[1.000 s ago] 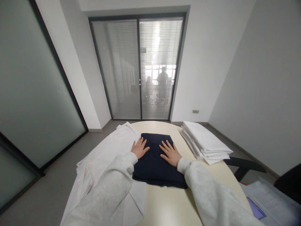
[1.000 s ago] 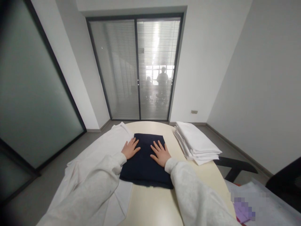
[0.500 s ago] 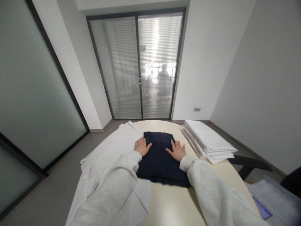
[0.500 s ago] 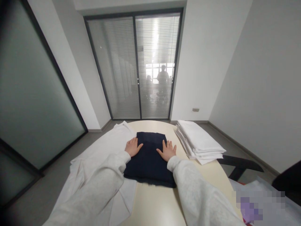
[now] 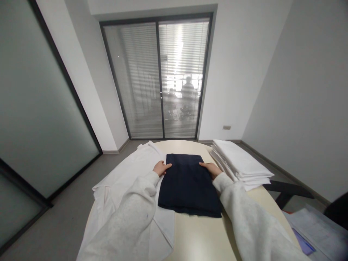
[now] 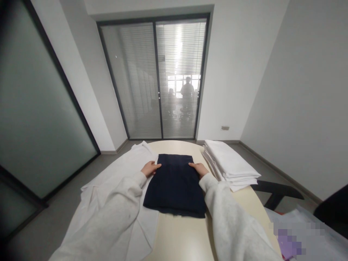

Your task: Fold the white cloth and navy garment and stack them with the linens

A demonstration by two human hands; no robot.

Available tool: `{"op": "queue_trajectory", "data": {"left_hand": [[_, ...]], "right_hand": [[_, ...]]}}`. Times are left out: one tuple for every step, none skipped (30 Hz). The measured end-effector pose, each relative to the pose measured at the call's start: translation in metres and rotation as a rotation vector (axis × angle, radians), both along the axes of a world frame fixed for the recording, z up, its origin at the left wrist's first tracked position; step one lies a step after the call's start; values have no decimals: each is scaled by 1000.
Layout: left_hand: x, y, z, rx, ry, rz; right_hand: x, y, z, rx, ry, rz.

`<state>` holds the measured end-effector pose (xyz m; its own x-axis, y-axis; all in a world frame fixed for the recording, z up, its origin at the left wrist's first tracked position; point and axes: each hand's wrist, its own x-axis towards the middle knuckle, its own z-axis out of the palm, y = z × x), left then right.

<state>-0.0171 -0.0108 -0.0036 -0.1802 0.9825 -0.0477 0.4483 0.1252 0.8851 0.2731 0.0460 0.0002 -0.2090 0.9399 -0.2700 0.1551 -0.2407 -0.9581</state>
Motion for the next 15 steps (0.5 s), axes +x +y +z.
{"op": "queue_trajectory", "data": {"left_hand": [[-2,0,0,-72,-111,-40],[-3,0,1,-131,-205,-86],[-4,-1,1,-177,-275,-132],[-4,-1,2,-211,-318,-169],[-4,-2,2,-233,-338,-194],[-3,-2,3,-240,-340,-209],[-3,-2,3,-232,-337,-217],[-2,-2,3,-206,-338,-223],[-2,-1,4,-158,-353,-225],[-2,0,4,-91,-382,-227],[-2,1,4,-17,-420,-222],[-3,3,4,57,-459,-207],[-4,4,3,123,-492,-185],[-5,5,2,176,-515,-158],[-6,6,1,214,-526,-132]], "right_hand": [[1,-1,4,-94,45,35],[1,-3,8,-166,61,62],[1,-5,11,-196,68,93],[0,-6,14,-183,72,118],[-1,-7,15,-150,73,135],[-2,-7,16,-100,74,140],[-4,-7,15,-42,79,133],[-5,-6,13,19,89,123],[-7,-4,11,76,101,111],[-9,-2,9,129,114,95],[-10,0,6,182,126,74],[-11,2,5,233,134,49],[-12,4,4,280,135,22],[-13,7,3,322,134,-5],[-13,8,3,355,134,-21]]}}
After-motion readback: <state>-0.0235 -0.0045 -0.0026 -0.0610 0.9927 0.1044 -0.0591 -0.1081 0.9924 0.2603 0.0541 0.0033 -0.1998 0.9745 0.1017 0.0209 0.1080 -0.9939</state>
